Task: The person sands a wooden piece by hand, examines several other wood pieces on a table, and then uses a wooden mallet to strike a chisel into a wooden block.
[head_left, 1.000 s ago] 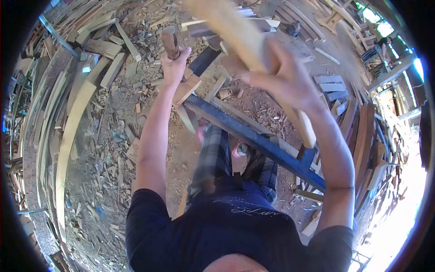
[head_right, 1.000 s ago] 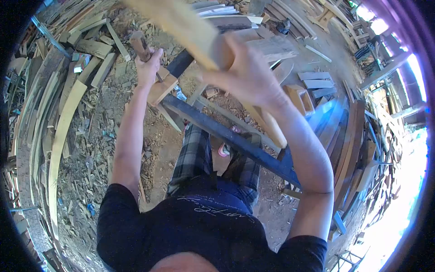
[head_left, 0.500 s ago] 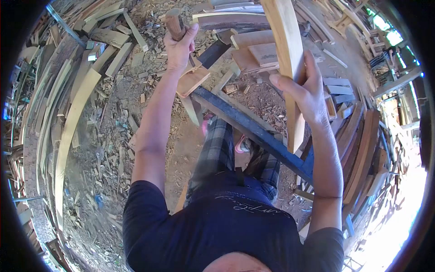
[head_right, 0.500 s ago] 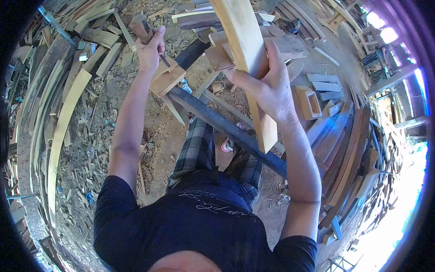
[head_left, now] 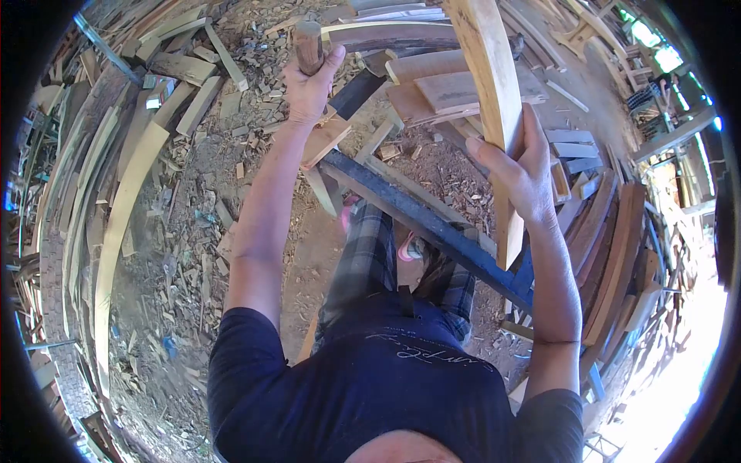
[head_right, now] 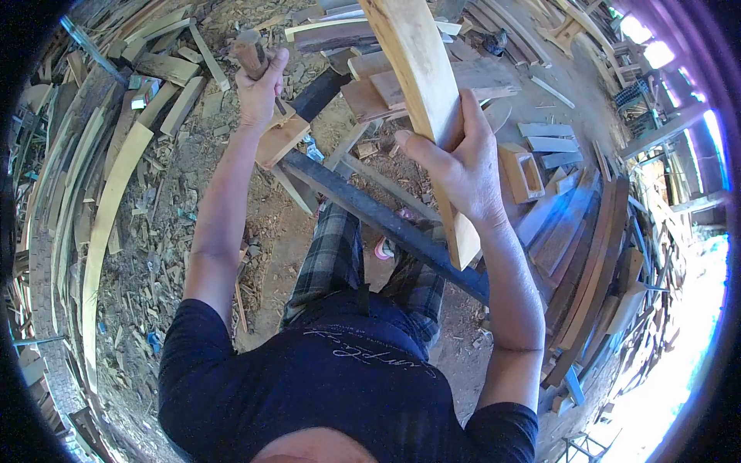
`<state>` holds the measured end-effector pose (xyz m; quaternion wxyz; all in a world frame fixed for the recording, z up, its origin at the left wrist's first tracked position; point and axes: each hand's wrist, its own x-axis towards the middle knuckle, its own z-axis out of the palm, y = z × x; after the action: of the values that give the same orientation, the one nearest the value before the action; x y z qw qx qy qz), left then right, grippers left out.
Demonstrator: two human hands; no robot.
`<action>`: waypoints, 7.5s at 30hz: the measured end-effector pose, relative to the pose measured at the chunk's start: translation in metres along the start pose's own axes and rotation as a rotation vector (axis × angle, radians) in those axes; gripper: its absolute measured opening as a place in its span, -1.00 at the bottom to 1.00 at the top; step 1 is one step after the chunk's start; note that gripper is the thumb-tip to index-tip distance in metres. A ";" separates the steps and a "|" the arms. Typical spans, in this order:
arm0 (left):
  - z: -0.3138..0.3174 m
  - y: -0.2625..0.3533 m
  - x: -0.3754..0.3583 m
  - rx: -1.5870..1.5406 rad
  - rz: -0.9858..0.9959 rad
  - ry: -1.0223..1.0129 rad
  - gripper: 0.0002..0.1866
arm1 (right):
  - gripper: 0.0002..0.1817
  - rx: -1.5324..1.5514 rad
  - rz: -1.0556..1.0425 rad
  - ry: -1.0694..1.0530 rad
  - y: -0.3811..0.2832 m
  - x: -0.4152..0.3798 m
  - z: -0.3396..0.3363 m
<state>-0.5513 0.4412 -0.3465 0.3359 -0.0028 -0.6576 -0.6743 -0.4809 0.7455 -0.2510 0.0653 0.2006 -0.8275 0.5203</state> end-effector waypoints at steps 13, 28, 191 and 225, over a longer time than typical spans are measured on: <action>-0.005 0.001 -0.009 -0.097 0.014 0.067 -0.69 | -0.45 -0.004 0.174 -0.091 0.020 -0.015 0.003; 0.006 -0.007 -0.006 -0.128 0.036 0.098 -0.71 | -0.43 0.009 0.112 -0.036 0.023 -0.017 0.006; -0.020 -0.034 0.015 -0.154 0.040 0.223 -0.74 | -0.28 -0.277 -0.315 -0.213 -0.046 0.041 0.052; -0.013 -0.011 -0.010 -0.129 0.052 0.184 -0.71 | -0.47 -0.145 -0.132 -0.144 0.001 0.012 0.027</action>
<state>-0.5427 0.4329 -0.3622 0.4114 0.0203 -0.5788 -0.7038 -0.4891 0.7192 -0.2601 0.0542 0.2862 -0.8506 0.4378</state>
